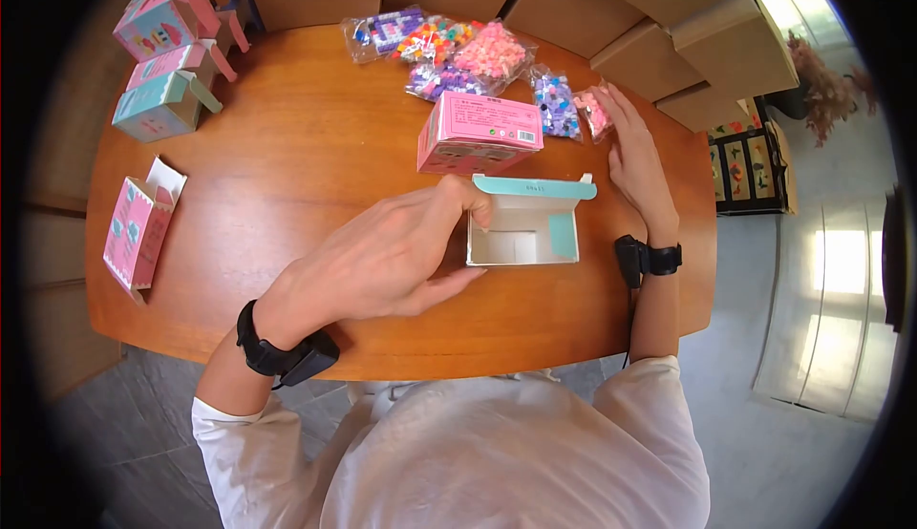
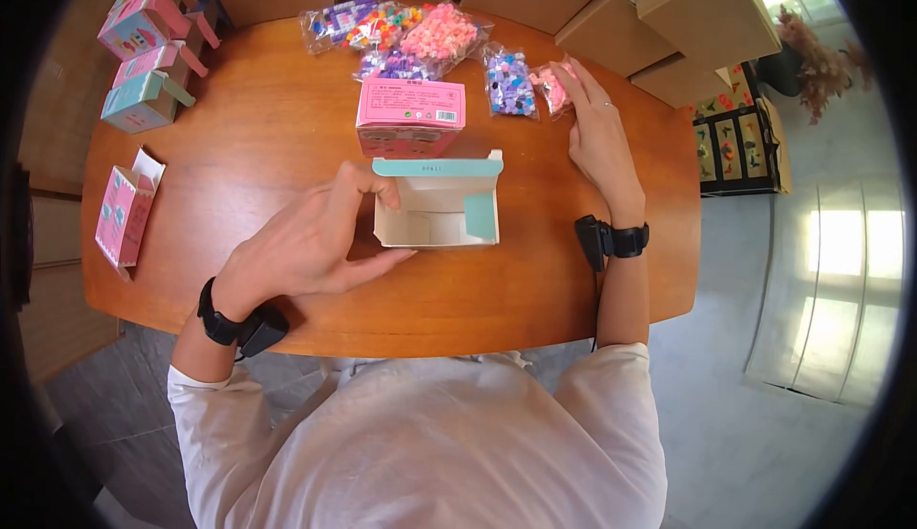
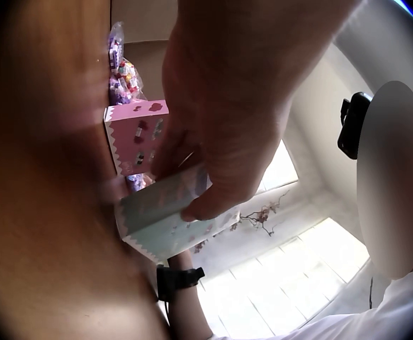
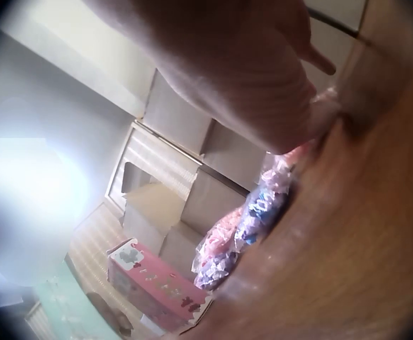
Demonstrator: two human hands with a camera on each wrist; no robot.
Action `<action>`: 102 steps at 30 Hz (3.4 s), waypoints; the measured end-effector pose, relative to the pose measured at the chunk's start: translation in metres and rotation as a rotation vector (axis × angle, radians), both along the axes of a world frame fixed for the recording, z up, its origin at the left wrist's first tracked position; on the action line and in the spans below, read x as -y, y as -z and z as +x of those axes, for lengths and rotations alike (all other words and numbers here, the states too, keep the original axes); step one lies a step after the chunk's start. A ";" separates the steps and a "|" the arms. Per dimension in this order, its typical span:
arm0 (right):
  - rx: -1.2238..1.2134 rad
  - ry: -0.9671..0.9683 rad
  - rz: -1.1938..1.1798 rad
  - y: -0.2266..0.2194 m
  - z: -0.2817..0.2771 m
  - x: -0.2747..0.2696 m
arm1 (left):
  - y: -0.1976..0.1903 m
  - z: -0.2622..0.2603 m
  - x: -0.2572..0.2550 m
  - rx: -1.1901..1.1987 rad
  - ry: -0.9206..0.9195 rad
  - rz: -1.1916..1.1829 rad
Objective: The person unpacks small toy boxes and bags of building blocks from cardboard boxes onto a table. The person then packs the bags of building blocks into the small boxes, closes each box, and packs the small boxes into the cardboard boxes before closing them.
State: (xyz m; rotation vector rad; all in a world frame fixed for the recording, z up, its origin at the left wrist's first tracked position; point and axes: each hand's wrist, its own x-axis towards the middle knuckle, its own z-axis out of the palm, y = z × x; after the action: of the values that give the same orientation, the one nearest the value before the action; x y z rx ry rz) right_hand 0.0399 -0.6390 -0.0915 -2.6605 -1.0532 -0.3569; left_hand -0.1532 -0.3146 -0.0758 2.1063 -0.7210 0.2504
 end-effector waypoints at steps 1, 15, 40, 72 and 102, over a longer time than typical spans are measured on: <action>-0.011 0.002 0.001 0.001 0.000 -0.002 | 0.000 0.000 0.000 -0.036 0.010 -0.022; -0.526 0.011 0.953 -0.053 -0.017 0.022 | -0.006 -0.003 0.000 -0.245 0.054 -0.153; 0.150 -0.460 0.480 -0.074 -0.142 -0.069 | 0.004 -0.003 0.003 -0.214 0.119 -0.176; -0.529 -0.496 0.638 -0.036 -0.119 -0.045 | 0.006 0.007 0.011 -0.014 0.036 -0.079; -0.332 -0.449 0.516 -0.028 -0.125 -0.056 | 0.026 0.008 0.014 -0.069 0.093 -0.342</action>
State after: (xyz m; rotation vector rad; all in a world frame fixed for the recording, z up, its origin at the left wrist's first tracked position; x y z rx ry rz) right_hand -0.0853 -0.5829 -0.0630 -1.8859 -1.2065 -0.0716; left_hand -0.1450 -0.3286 -0.1020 1.7442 -0.6804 0.2306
